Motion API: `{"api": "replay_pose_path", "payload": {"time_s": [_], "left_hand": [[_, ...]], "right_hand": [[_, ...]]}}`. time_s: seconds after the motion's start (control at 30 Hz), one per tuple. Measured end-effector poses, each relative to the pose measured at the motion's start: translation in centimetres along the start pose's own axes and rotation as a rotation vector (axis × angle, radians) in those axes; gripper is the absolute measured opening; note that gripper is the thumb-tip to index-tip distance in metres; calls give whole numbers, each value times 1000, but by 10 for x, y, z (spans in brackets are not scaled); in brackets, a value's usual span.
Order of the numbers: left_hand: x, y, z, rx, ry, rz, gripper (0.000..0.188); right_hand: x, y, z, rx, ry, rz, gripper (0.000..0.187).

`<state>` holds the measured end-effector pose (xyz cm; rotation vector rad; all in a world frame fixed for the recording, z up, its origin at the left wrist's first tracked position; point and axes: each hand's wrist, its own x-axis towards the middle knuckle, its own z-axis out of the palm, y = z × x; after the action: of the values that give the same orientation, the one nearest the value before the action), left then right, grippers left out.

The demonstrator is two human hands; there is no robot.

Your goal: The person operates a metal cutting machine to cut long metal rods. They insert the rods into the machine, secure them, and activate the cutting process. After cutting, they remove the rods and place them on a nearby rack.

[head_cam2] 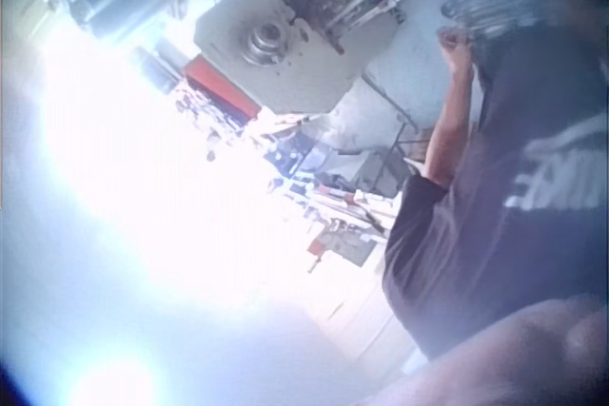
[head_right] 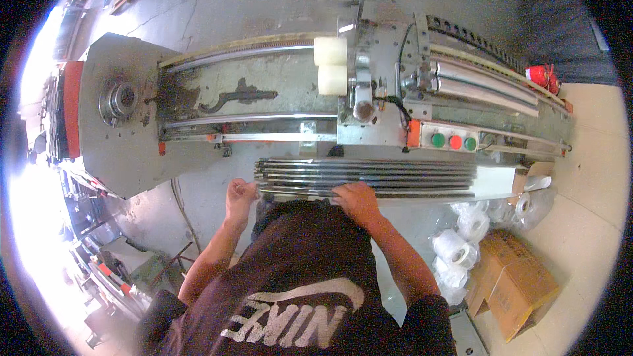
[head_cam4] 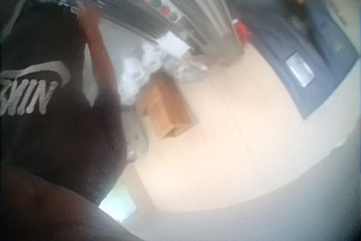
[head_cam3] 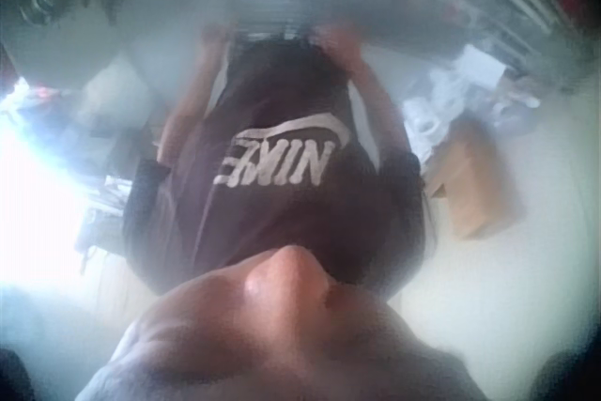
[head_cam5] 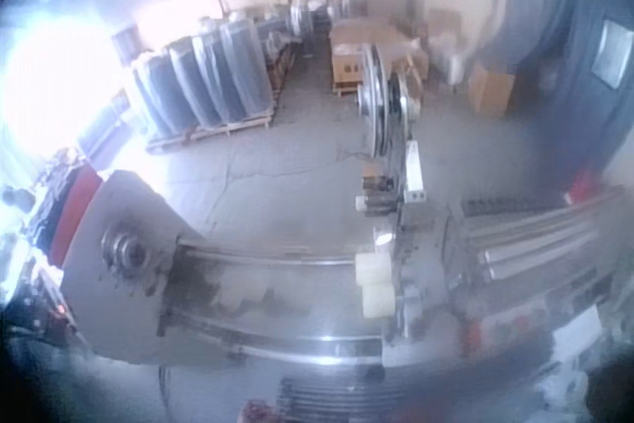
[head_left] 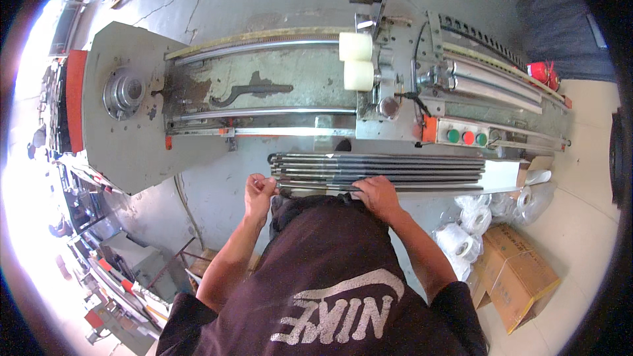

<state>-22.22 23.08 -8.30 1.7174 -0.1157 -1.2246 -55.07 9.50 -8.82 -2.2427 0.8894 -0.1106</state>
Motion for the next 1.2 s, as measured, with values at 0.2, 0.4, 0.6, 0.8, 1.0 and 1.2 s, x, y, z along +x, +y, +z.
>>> {"api": "replay_pose_path", "payload": {"time_s": [0.2, 0.4, 0.6, 0.8, 1.0, 1.2], "left_hand": [[27, 73, 34, -55, -132, 75, 24], [72, 148, 74, 89, -292, 266, 16], [92, 188, 123, 99, -259, 349, 13], [111, 189, 138, 76, -217, 331, 12], [140, 193, 156, -3, -210, 349, 14], [154, 185, 164, -13, -159, 368, 16]], "right_hand": [[49, -40, -103, -180, 244, -109, 27], [116, -27, -175, -256, 416, -115, 26], [155, 13, -193, -295, 530, -70, 26], [176, 28, -194, -274, 512, 8, 28], [194, 31, -200, -230, 474, 101, 27], [200, 48, -198, -241, 372, 11, 27]]}}
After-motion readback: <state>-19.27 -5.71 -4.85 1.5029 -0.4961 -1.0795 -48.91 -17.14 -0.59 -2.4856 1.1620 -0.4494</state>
